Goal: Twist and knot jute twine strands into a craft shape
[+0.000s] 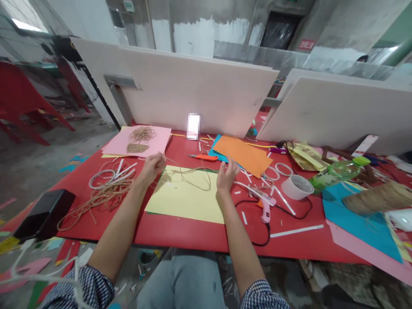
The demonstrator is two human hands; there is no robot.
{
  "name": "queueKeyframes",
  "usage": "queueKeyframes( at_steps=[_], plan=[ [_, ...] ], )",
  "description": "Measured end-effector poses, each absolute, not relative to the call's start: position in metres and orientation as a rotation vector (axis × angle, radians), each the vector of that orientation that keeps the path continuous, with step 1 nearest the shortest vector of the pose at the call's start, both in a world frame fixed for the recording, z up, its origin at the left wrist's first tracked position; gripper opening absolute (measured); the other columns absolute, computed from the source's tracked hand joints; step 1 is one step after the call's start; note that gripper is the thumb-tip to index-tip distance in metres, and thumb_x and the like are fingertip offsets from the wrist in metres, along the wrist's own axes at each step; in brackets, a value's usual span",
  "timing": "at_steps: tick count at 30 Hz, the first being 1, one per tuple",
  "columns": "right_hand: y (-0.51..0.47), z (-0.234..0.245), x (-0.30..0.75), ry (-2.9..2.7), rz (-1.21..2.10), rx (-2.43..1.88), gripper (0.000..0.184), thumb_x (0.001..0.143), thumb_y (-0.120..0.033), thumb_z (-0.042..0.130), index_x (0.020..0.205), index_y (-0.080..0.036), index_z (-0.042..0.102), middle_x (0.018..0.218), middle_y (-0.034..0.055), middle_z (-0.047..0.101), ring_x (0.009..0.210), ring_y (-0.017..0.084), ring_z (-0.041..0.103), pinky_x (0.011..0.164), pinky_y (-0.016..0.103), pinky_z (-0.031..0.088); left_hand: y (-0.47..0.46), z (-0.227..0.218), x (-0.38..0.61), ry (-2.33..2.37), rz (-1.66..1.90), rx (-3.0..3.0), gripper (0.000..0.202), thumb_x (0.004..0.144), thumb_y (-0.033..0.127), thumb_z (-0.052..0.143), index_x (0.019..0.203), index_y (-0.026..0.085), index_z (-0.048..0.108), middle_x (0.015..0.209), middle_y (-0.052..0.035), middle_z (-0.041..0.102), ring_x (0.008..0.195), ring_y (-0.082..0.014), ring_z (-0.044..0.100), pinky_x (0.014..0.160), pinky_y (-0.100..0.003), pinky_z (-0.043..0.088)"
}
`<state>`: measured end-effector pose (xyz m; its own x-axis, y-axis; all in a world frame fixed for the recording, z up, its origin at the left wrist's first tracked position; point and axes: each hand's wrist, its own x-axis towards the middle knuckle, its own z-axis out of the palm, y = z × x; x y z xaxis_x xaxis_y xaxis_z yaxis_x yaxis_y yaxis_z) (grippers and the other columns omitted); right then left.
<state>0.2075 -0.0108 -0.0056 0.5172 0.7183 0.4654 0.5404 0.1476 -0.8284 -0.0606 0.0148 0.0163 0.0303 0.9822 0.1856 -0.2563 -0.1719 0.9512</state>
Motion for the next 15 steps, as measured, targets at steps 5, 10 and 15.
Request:
queueKeyframes(
  at_steps=[5,10,15],
  plan=[
    [-0.031,0.007,0.174,-1.609,0.883,-1.163,0.037,0.094,-0.047,0.045,0.112,-0.026,0.069,0.119,0.0078,0.068,0.113,0.022,0.059,0.097,0.038,0.048,-0.001,0.022,-0.040,0.839,1.026,1.375,0.048,0.067,0.061,0.076,0.072,0.015,0.062,0.050,0.0078,0.033,0.046,-0.0050,0.025,0.045,-0.021,0.017],
    [-0.039,0.014,0.159,-1.780,1.160,-1.057,0.039,0.086,-0.058,0.060,0.086,-0.021,0.073,0.088,0.0057,0.069,0.086,0.019,0.063,0.079,0.030,0.050,-0.007,0.023,-0.029,0.886,0.912,1.474,0.051,0.068,0.064,0.073,0.074,0.014,0.064,0.052,0.0064,0.040,0.048,-0.0061,0.031,0.047,-0.021,0.021],
    [-0.036,0.022,0.177,-1.670,1.451,-0.916,0.050,0.081,-0.067,0.062,0.071,-0.018,0.062,0.068,0.0019,0.060,0.059,0.011,0.050,0.054,0.022,0.039,0.000,0.014,-0.026,0.928,1.196,1.291,0.049,0.068,0.061,0.075,0.069,0.016,0.058,0.049,0.0093,0.032,0.044,-0.0047,0.024,0.045,-0.021,0.015]
  ],
)
